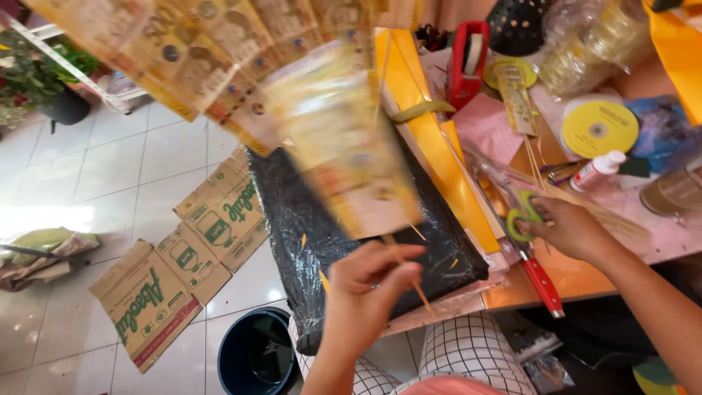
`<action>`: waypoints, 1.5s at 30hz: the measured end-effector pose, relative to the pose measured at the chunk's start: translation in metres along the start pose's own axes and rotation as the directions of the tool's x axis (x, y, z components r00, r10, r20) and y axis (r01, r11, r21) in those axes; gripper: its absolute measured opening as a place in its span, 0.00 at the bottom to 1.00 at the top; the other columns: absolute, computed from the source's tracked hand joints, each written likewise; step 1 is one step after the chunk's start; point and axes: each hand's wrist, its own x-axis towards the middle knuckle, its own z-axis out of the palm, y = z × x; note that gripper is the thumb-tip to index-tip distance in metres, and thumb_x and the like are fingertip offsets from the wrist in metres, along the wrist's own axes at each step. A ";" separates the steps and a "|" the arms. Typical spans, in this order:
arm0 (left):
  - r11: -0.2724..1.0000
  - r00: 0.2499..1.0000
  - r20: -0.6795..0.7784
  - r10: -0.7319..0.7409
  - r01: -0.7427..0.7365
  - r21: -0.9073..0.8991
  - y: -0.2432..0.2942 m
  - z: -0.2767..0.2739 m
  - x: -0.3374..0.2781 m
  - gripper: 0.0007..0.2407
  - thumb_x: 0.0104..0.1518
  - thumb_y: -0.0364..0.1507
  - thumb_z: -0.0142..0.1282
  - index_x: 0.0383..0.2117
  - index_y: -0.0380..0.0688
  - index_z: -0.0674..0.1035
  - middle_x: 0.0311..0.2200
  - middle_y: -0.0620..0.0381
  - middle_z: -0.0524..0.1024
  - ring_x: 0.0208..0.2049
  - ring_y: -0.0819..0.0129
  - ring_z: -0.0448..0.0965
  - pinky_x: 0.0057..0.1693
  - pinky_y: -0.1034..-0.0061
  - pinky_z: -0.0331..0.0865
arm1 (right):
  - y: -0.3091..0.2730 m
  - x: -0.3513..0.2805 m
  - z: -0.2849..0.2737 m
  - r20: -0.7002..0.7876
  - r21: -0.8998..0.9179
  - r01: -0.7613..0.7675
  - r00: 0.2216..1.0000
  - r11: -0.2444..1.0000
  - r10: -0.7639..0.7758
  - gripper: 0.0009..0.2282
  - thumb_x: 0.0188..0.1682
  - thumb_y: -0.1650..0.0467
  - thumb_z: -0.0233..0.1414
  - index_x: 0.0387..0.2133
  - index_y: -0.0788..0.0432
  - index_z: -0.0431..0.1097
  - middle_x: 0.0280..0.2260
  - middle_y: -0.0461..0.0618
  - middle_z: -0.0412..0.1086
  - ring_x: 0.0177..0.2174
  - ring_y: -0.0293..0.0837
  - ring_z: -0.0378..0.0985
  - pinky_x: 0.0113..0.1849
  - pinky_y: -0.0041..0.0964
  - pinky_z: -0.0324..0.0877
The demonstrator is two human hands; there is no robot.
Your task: Arranging Philippine Peso bills attached to wooden sticks into a floral foam block to create a money bouquet, including trimming the sticks to size.
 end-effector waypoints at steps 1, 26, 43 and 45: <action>1.000 1.000 -0.019 0.007 -0.007 0.004 0.002 0.004 0.003 0.08 0.57 0.32 0.61 0.37 0.46 0.88 0.24 0.63 0.80 0.28 0.77 0.77 0.39 0.81 0.69 | -0.029 -0.020 -0.004 0.000 -0.006 0.019 1.000 1.000 -0.019 0.34 0.42 0.59 0.61 0.63 0.60 0.64 0.59 0.55 0.69 0.54 0.53 0.76 0.52 0.44 0.68; 0.917 0.927 -0.374 0.025 0.128 0.377 -0.027 -0.027 0.049 0.27 0.51 0.31 0.71 0.59 0.54 0.75 0.65 0.47 0.57 0.69 0.46 0.58 0.63 0.46 0.64 | -0.296 -0.016 -0.031 -0.568 0.689 0.685 0.713 0.237 -0.412 0.01 0.54 0.80 0.57 0.36 0.65 0.74 0.33 0.53 0.76 0.29 0.39 0.82 0.30 0.27 0.85; 0.951 0.920 -0.382 0.090 0.034 0.307 -0.058 -0.019 0.049 0.18 0.55 0.26 0.65 0.53 0.51 0.80 0.63 0.47 0.63 0.61 0.46 0.72 0.56 0.50 0.76 | -0.302 0.000 -0.016 -0.503 0.696 0.666 0.718 0.268 -0.481 0.02 0.53 0.80 0.58 0.36 0.65 0.74 0.32 0.50 0.73 0.30 0.41 0.82 0.30 0.32 0.87; 0.954 0.920 -0.387 0.067 0.055 0.296 -0.059 -0.018 0.050 0.17 0.55 0.26 0.64 0.52 0.52 0.80 0.63 0.49 0.63 0.58 0.52 0.74 0.52 0.55 0.78 | -0.302 0.002 -0.017 -0.512 0.693 0.675 0.708 0.253 -0.487 0.02 0.53 0.79 0.59 0.35 0.64 0.73 0.32 0.51 0.73 0.28 0.41 0.80 0.28 0.33 0.86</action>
